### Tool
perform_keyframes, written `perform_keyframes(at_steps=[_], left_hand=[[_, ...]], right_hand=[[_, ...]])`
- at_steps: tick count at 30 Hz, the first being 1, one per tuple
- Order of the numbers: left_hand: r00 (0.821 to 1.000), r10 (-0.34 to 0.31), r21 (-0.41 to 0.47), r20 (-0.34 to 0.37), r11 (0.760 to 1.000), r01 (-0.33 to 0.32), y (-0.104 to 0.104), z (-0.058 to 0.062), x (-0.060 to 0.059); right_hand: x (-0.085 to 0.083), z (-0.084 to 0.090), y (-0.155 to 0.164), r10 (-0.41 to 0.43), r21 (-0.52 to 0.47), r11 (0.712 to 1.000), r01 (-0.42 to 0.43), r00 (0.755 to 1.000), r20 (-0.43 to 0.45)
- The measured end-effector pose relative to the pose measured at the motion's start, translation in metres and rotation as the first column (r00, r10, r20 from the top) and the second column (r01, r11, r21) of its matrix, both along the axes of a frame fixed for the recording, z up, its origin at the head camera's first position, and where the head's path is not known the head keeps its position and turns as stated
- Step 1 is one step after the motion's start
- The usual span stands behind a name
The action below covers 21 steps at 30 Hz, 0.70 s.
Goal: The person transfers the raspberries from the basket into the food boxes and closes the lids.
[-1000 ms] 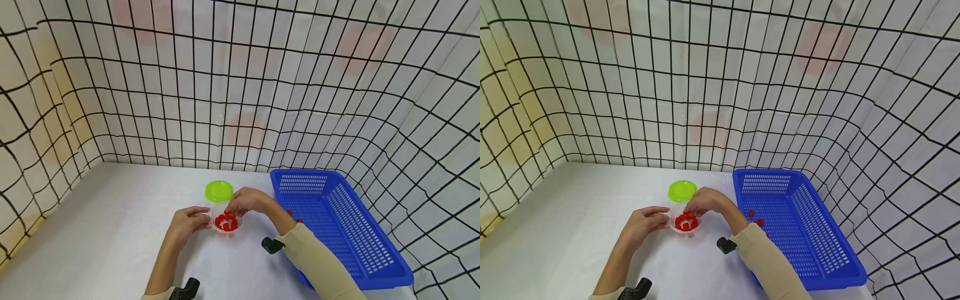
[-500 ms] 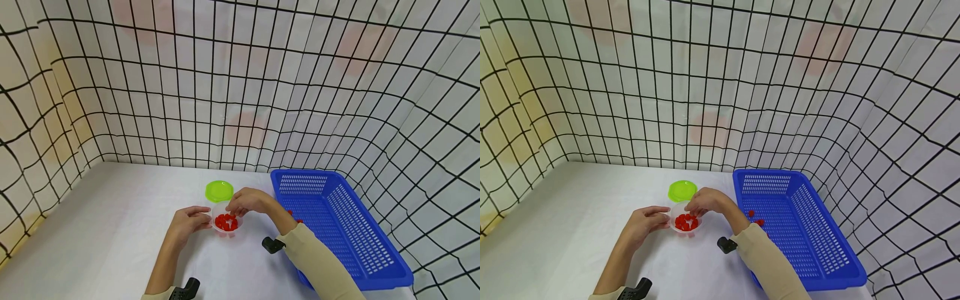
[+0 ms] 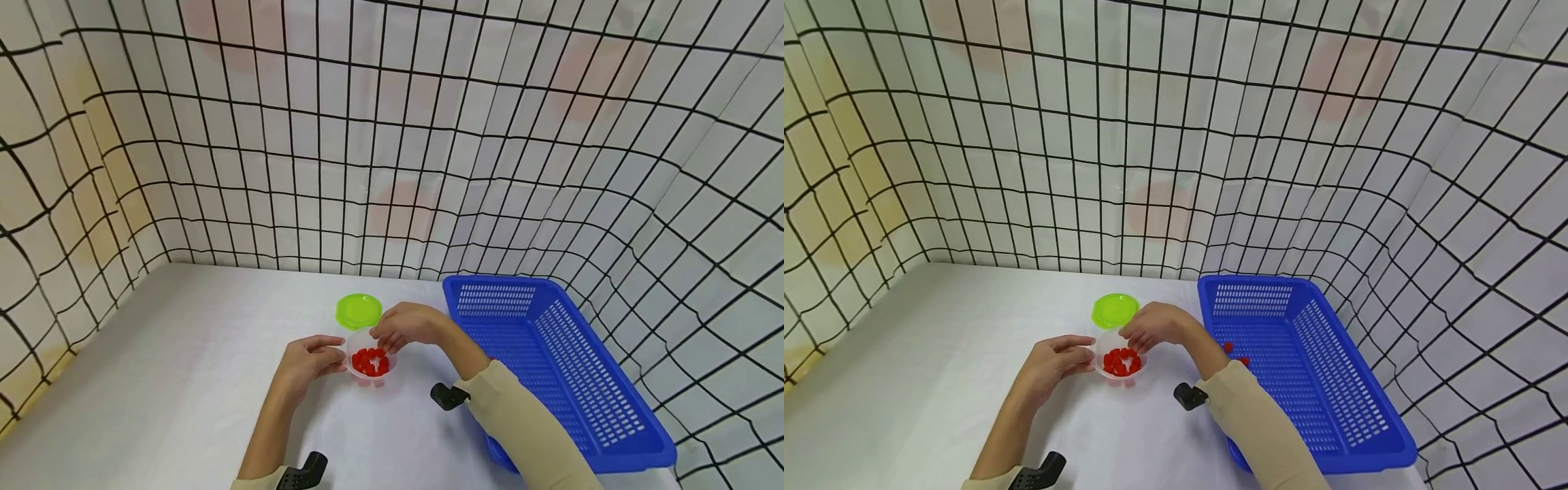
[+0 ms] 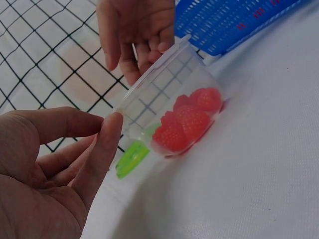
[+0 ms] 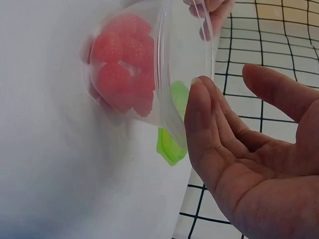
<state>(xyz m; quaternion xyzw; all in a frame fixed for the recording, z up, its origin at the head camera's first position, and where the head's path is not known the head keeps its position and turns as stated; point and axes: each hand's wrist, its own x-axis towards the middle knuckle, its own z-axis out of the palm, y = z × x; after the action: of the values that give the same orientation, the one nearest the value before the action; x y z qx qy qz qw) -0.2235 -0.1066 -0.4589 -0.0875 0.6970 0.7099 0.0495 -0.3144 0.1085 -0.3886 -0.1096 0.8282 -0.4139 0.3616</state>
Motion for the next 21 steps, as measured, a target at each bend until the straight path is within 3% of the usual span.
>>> perform_keyframes(at_steps=[6, 14, 21], left_hand=[[1.000, 0.005, 0.002, 0.007, 1.000, -0.005, 0.002, 0.000, -0.001], [1.000, 0.003, -0.006, 0.006, 1.000, -0.003, 0.003, -0.001, -0.002], [1.000, 0.007, -0.012, 0.005, 1.000, -0.007, 0.002, -0.002, 0.000]], right_hand=[[0.000, 0.018, 0.015, -0.048, -0.023, 0.999, 0.047, 0.999, -0.009], [-0.005, 0.043, 0.064, -0.110, -0.084, 0.991, 0.105, 0.992, -0.061], [-0.005, 0.048, 0.115, -0.166, -0.094, 0.983, 0.157, 0.982, -0.095]])
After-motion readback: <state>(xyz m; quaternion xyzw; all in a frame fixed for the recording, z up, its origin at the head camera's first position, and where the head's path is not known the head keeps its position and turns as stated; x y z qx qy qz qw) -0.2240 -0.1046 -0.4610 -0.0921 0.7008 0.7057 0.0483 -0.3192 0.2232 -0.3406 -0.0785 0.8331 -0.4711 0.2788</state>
